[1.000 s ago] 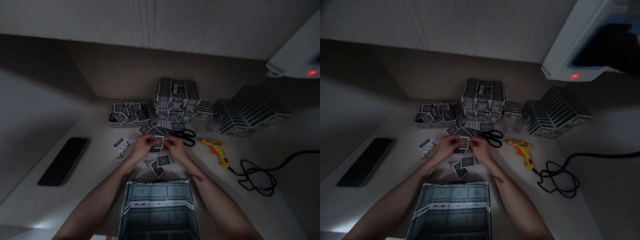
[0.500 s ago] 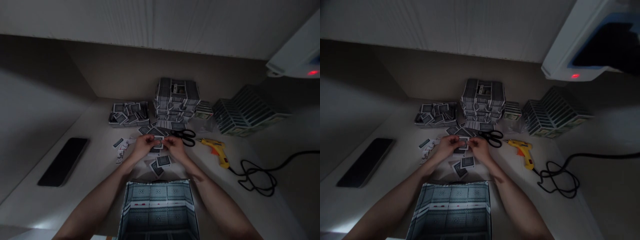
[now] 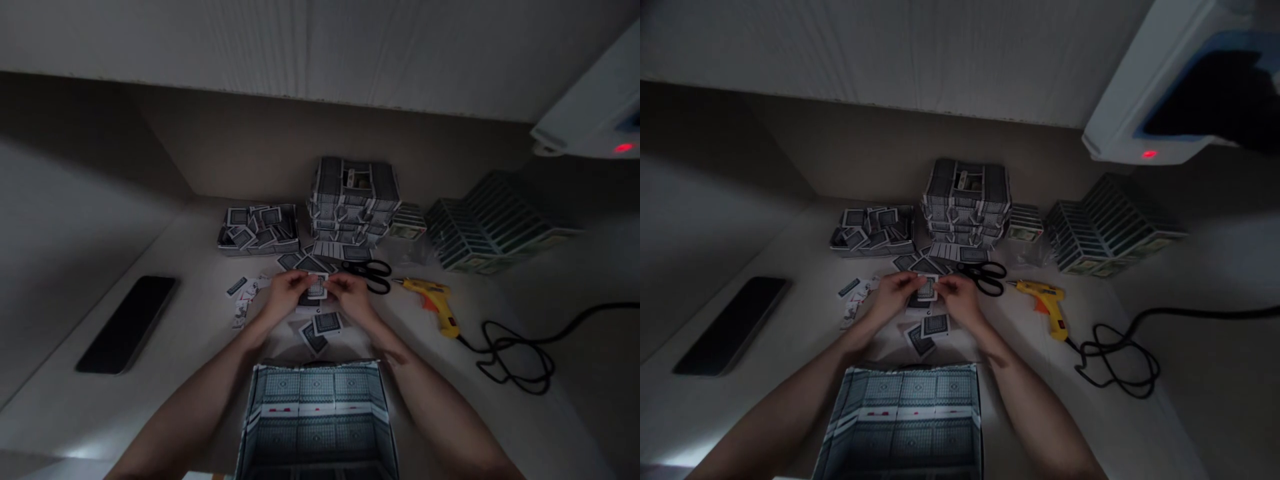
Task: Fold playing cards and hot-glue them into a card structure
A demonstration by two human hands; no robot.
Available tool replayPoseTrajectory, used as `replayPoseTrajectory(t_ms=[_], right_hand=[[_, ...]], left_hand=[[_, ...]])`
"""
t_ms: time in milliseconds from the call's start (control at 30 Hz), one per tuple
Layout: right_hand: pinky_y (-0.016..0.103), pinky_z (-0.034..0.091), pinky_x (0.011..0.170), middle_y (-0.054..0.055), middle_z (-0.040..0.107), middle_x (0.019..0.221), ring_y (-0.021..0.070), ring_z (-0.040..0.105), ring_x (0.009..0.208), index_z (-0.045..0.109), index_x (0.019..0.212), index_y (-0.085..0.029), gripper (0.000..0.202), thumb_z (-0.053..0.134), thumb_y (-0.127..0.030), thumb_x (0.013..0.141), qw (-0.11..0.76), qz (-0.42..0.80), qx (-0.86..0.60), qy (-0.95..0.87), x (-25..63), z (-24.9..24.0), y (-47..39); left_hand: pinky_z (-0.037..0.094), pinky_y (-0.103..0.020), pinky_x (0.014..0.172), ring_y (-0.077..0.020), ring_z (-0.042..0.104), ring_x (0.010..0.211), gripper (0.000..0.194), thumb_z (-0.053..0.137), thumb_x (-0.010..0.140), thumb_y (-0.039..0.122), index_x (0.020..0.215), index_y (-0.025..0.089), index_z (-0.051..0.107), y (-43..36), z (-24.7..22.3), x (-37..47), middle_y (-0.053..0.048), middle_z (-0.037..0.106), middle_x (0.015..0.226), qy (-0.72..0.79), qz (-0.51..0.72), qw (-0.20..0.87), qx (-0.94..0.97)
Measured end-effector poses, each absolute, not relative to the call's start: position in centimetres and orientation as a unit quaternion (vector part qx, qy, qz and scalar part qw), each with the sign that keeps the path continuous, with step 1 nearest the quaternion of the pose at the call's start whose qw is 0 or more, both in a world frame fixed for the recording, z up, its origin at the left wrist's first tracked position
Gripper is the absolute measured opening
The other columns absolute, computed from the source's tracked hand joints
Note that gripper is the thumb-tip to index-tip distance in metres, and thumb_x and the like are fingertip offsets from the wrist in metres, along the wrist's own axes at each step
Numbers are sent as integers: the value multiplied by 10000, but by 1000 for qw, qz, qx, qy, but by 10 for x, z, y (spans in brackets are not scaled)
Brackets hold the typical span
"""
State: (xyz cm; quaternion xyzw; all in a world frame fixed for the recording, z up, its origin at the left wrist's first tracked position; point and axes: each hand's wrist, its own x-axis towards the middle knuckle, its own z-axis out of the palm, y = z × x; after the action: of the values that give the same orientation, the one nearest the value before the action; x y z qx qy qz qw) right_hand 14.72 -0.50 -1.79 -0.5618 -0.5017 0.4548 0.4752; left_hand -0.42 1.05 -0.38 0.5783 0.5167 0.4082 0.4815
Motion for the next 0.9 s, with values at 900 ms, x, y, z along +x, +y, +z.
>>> replayPoseTrajectory(t_ms=[900], right_hand=[[228,386,461,-17,564,488,110,489,447,622,590,-167,181,658,-344,590,495,484,-552,-464,148,-15,-5]], left_hand=[[298,-213,496,-98,384,511,335,483,755,432,565,159,525,8,-5,-1,40,422,503,522,390,427,627]])
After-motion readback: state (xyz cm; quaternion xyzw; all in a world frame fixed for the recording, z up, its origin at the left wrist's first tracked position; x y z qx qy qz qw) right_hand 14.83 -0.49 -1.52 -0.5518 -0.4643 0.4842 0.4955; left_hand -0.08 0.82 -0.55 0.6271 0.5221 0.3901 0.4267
